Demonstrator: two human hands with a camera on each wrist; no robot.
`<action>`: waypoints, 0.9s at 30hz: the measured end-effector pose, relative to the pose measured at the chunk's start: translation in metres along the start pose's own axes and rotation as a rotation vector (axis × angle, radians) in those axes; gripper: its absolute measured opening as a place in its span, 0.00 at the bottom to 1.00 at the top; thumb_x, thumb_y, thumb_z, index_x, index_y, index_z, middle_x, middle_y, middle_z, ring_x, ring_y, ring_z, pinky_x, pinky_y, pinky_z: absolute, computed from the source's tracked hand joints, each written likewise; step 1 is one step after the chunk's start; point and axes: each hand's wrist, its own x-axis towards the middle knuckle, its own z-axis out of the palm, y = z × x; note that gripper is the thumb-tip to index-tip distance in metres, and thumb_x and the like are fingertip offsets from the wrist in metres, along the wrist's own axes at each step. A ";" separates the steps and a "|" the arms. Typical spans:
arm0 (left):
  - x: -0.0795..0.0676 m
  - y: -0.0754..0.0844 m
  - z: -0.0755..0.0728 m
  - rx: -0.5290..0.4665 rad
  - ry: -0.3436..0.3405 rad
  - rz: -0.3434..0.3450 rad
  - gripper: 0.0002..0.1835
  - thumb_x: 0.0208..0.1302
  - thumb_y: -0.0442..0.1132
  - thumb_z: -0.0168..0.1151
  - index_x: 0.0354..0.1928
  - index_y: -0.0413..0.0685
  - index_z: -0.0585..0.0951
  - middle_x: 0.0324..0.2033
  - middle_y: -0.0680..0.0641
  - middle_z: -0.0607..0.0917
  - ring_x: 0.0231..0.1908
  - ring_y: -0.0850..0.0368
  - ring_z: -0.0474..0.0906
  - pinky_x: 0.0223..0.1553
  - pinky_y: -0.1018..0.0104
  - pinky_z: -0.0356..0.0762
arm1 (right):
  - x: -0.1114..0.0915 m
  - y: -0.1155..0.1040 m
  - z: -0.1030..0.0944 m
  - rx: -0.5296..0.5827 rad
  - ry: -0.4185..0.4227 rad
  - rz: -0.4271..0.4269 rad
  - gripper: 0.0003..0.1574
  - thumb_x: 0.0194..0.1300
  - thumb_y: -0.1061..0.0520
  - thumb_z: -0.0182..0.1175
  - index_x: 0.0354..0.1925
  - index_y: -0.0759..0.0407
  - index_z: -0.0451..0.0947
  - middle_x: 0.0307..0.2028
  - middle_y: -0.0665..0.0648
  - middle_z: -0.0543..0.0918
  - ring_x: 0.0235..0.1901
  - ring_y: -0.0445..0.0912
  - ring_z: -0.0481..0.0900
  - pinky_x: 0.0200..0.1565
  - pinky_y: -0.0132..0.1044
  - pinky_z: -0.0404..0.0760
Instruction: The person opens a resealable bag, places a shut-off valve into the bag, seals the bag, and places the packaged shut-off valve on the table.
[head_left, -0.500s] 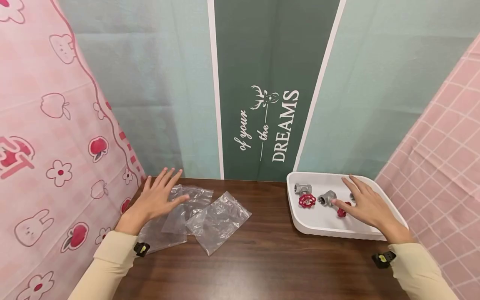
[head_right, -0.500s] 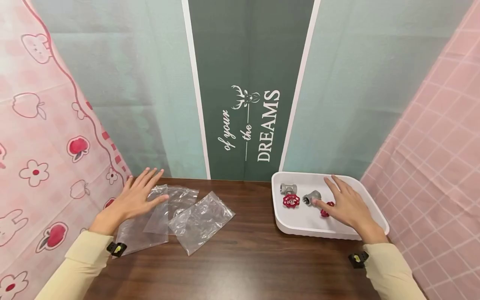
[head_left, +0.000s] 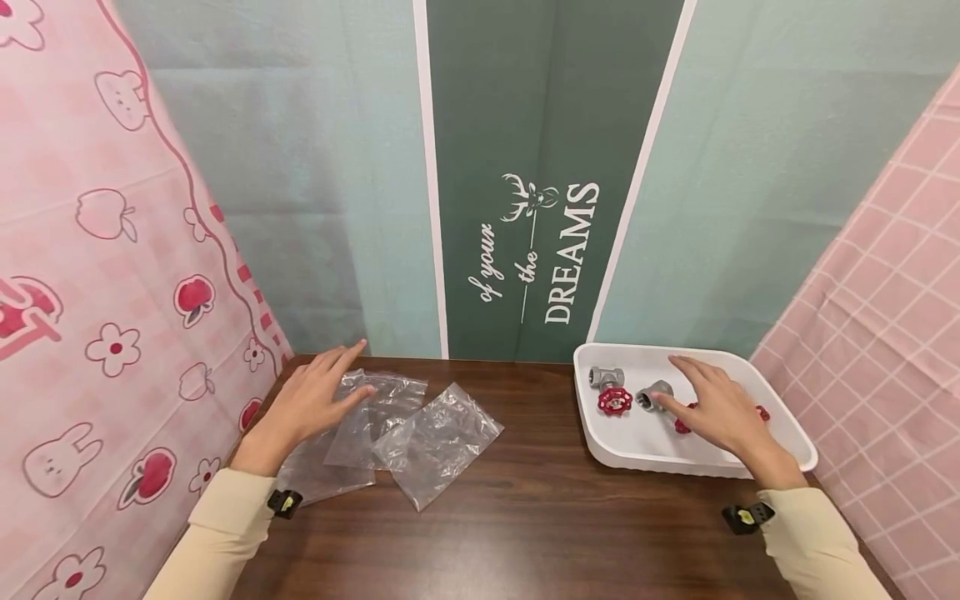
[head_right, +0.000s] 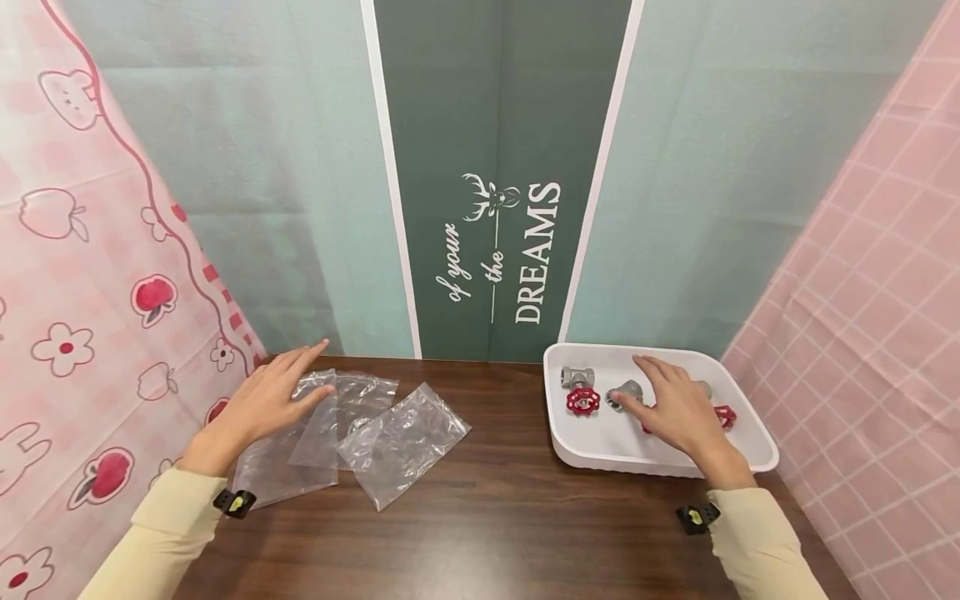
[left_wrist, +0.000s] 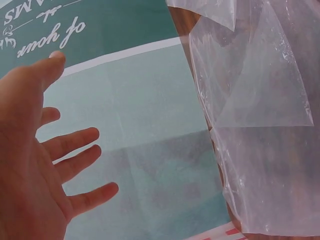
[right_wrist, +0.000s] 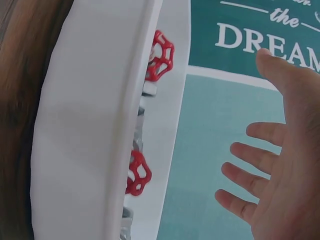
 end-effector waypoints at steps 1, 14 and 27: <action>0.000 0.000 0.000 0.000 0.009 0.002 0.42 0.77 0.60 0.60 0.84 0.52 0.60 0.74 0.34 0.73 0.73 0.33 0.69 0.67 0.27 0.69 | 0.000 -0.002 0.001 0.006 -0.003 0.006 0.51 0.68 0.35 0.70 0.74 0.64 0.69 0.70 0.75 0.74 0.66 0.75 0.71 0.61 0.76 0.70; -0.003 0.004 0.004 -0.019 0.074 0.006 0.37 0.77 0.54 0.64 0.81 0.51 0.66 0.69 0.36 0.79 0.57 0.34 0.84 0.48 0.37 0.84 | 0.003 -0.023 0.007 0.129 -0.046 0.057 0.50 0.73 0.35 0.66 0.75 0.67 0.68 0.70 0.77 0.74 0.69 0.74 0.68 0.67 0.75 0.67; -0.005 0.006 0.015 -0.051 0.095 0.009 0.31 0.76 0.50 0.66 0.75 0.47 0.74 0.63 0.38 0.85 0.51 0.39 0.89 0.49 0.36 0.84 | -0.001 -0.039 0.010 0.184 -0.022 0.017 0.42 0.74 0.45 0.68 0.72 0.70 0.70 0.62 0.73 0.82 0.64 0.71 0.76 0.63 0.71 0.74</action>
